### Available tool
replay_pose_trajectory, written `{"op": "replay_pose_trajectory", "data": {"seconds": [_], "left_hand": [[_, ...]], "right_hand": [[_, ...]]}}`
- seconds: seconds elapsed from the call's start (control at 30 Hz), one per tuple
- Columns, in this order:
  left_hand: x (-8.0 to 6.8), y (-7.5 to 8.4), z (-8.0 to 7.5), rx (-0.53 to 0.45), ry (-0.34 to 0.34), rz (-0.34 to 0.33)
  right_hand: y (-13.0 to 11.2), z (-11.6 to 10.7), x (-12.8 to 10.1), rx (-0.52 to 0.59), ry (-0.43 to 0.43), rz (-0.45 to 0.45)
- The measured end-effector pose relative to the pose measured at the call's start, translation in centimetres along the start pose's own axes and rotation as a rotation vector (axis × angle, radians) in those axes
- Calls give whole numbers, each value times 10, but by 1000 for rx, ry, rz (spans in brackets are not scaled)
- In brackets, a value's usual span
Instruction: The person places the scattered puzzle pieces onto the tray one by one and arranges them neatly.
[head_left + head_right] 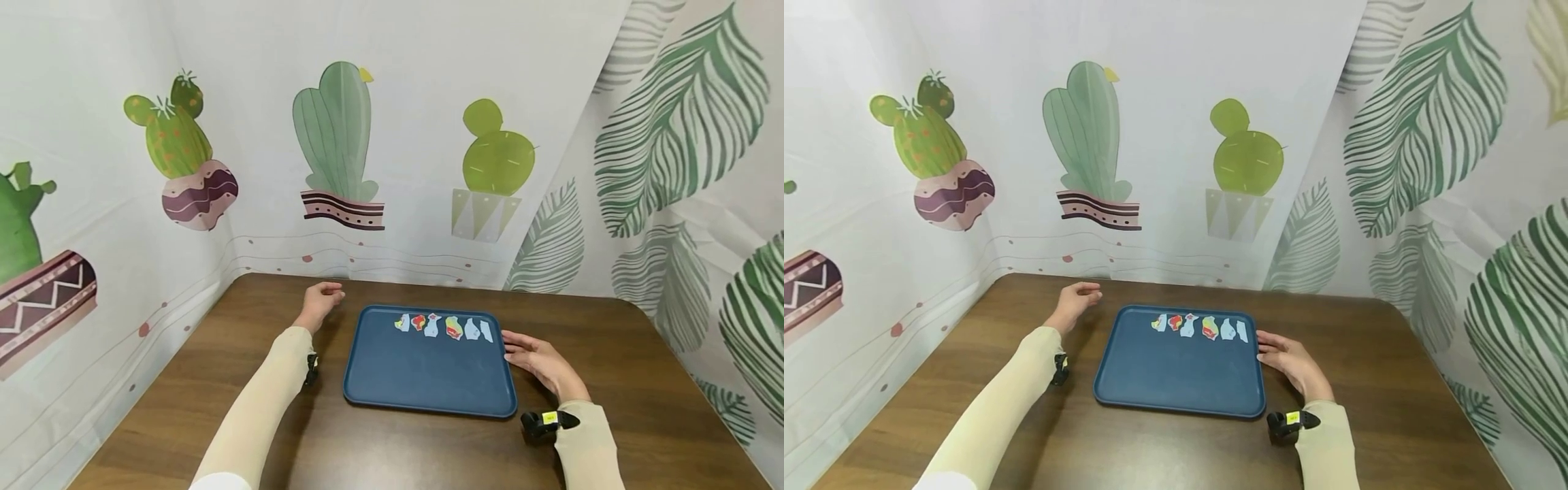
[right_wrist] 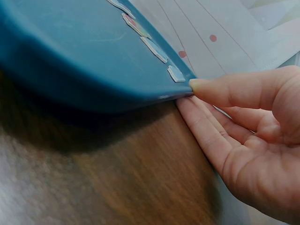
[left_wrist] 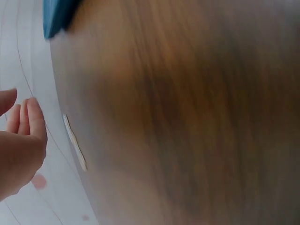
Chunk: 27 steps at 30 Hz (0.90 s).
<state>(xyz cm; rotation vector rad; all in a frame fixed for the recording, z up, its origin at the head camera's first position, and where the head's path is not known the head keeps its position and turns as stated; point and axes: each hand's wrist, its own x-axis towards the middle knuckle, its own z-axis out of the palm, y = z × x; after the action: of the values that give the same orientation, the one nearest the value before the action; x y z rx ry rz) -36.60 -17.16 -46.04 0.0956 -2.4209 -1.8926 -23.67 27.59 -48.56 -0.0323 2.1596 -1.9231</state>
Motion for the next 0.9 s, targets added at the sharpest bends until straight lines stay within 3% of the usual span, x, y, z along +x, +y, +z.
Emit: {"op": "replay_pose_trajectory", "data": {"seconds": [0.07, 0.1, 0.3, 0.33, 0.77, 0.9], "left_hand": [[4, -5, -9, 25, 53, 24], [24, -28, -15, -16, 56, 55], [31, -35, -33, -54, 100, 29], [14, -15, -32, -2, 116, -7], [15, -28, -44, 273, 148, -50], [16, -27, -43, 322, 131, -33]], "right_hand": [[0, 0, 0, -4, 1, 4], [-1, 0, 0, -7, -1, 6], [-3, 2, 1, -31, 6, 24], [-3, 1, 1, -36, 6, 25], [-1, 2, 2, -35, 17, 34], [-2, 2, 1, -34, 24, 32]]}}
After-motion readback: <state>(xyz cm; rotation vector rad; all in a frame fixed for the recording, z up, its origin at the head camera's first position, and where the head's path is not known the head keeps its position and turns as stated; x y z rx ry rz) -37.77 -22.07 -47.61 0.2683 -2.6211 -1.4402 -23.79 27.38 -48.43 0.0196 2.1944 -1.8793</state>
